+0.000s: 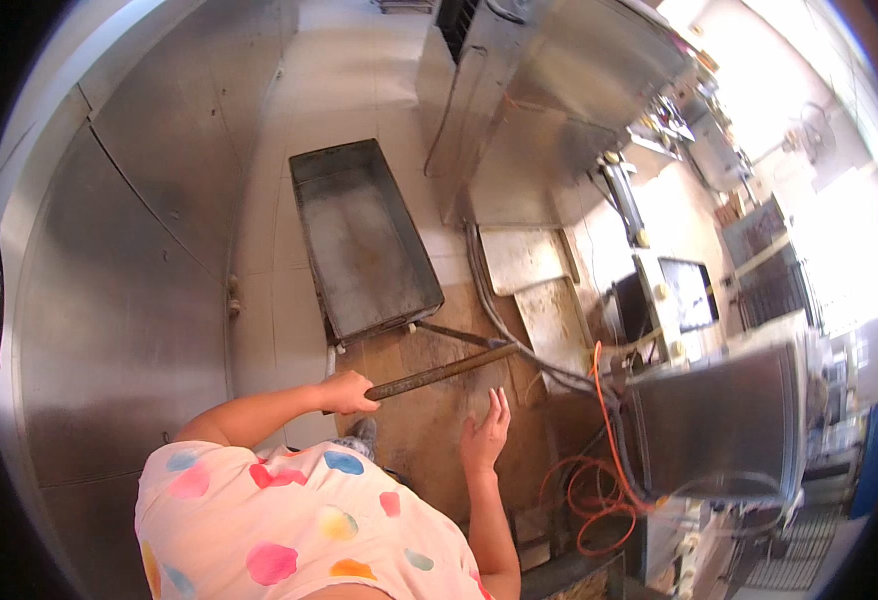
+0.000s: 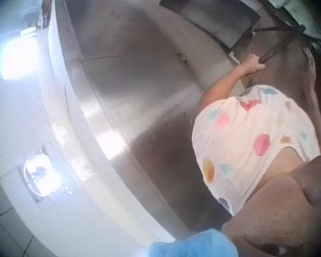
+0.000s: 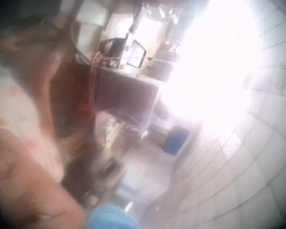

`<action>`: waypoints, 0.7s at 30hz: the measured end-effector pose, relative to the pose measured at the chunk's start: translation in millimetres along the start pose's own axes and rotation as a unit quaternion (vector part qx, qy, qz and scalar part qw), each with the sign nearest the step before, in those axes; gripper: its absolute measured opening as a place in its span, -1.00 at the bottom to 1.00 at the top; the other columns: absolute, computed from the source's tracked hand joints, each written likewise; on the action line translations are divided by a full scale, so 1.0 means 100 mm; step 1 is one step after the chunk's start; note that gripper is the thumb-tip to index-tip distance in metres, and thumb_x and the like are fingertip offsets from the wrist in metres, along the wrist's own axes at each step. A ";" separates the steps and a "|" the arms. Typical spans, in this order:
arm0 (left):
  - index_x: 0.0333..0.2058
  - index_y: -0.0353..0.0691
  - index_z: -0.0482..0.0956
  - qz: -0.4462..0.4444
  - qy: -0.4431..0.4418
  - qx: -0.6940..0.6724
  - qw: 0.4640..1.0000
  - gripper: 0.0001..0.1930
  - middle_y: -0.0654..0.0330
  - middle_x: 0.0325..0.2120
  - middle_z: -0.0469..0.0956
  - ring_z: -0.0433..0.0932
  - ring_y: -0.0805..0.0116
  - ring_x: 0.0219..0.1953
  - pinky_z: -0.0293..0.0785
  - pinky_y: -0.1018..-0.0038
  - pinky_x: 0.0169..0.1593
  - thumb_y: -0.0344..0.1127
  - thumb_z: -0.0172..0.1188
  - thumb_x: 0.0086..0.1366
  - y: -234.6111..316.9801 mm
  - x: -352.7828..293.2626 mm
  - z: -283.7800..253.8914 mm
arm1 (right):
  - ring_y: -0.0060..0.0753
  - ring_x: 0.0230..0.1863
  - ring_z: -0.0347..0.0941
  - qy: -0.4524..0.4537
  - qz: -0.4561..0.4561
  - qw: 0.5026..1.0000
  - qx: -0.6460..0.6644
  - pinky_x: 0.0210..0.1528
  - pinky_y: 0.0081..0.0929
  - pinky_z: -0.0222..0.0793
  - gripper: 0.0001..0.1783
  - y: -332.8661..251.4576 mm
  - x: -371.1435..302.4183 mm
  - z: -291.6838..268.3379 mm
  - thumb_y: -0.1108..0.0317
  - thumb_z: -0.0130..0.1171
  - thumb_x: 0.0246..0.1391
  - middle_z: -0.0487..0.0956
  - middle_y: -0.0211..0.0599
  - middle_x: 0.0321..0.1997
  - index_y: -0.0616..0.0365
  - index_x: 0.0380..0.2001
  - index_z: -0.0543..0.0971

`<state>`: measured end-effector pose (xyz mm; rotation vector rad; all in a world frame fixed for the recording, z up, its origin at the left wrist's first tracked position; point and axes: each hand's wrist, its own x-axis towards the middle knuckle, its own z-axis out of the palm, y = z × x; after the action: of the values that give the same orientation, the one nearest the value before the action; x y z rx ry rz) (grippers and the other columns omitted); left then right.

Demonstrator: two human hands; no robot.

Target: The person picks up a tray of cookies from a table, places it onto a cooling rack, and then picks up another tray to place on the table and arrange the cookies by hand.

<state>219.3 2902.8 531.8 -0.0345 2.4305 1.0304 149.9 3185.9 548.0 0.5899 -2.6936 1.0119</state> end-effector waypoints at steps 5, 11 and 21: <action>-0.38 -0.28 0.52 -0.028 0.092 0.129 0.987 -0.62 -0.01 -0.48 0.57 0.56 -0.01 -0.36 0.46 0.15 -0.28 -0.03 0.15 0.05 -0.37 0.03 -0.92 | 0.00 0.28 0.07 -0.130 -0.169 0.973 -0.088 0.31 -0.12 -0.06 -0.38 -0.34 1.49 0.68 0.47 0.17 -0.19 0.27 -0.03 0.19 0.20 0.05 0.33; -0.39 -0.20 0.49 0.011 0.239 0.171 0.956 -0.68 0.04 -0.55 0.53 0.53 0.00 -0.45 0.44 0.17 -0.33 -0.04 0.18 0.07 -1.04 0.44 -1.79 | -0.19 0.25 0.16 -0.301 -0.374 0.861 -0.169 0.37 -0.11 -0.18 -0.54 -0.57 3.18 1.84 0.40 0.21 -0.29 0.42 -0.16 0.04 0.18 -0.17 0.50; -0.56 -0.19 0.48 -0.006 0.403 0.105 0.909 -0.68 0.12 -0.64 0.51 0.50 0.08 -0.54 0.42 0.25 -0.42 -0.05 0.14 0.17 -2.15 1.42 -3.97 | -0.23 -0.26 0.51 -0.389 -0.371 0.824 -0.179 -0.22 -0.27 0.42 -0.68 -1.50 5.37 3.52 0.31 0.15 -0.28 0.59 -0.26 -0.39 -0.01 -0.31 0.58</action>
<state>-31.5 2502.4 558.4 -0.4924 3.2611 0.8360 -285.6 2690.2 547.2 2.0881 -2.6306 0.0101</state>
